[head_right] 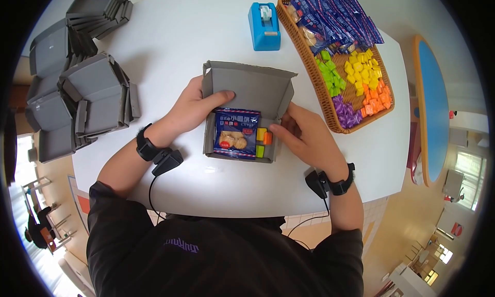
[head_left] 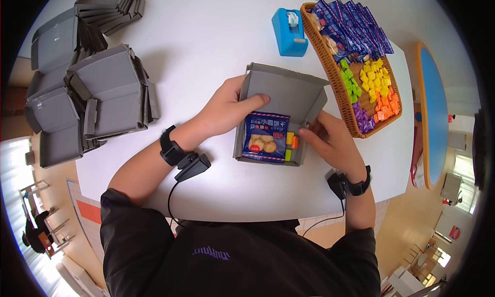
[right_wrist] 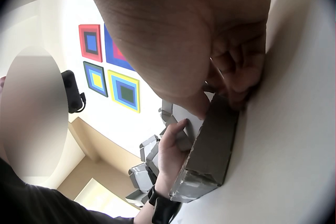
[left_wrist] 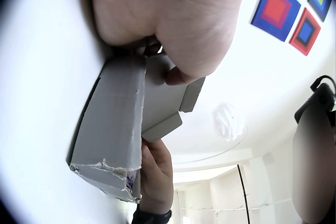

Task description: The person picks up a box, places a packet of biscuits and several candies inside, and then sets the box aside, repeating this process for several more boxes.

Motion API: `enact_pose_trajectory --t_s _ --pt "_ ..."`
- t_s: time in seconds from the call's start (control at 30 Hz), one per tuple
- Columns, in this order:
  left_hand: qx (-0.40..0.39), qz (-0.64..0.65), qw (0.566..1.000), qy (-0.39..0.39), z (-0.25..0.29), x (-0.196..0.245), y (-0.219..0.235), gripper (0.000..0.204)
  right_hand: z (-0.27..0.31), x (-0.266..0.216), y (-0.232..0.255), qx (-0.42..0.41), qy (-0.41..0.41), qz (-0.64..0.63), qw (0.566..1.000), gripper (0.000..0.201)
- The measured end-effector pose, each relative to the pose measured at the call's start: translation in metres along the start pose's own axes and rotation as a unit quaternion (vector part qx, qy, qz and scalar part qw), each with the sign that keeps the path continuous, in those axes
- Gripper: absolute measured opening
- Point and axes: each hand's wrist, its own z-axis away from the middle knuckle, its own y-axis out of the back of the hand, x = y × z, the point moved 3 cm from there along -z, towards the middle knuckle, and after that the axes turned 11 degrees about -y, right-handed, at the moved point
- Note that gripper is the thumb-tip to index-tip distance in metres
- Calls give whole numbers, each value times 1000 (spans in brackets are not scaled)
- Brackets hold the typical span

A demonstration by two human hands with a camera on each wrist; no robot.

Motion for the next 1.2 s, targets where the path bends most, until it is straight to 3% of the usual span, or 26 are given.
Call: enact_pose_trajectory --t_s 1.2 --pt "10 4 1000 -15 0 5 -2 37 1 2 -2 -3 -14 -2 1000 30"
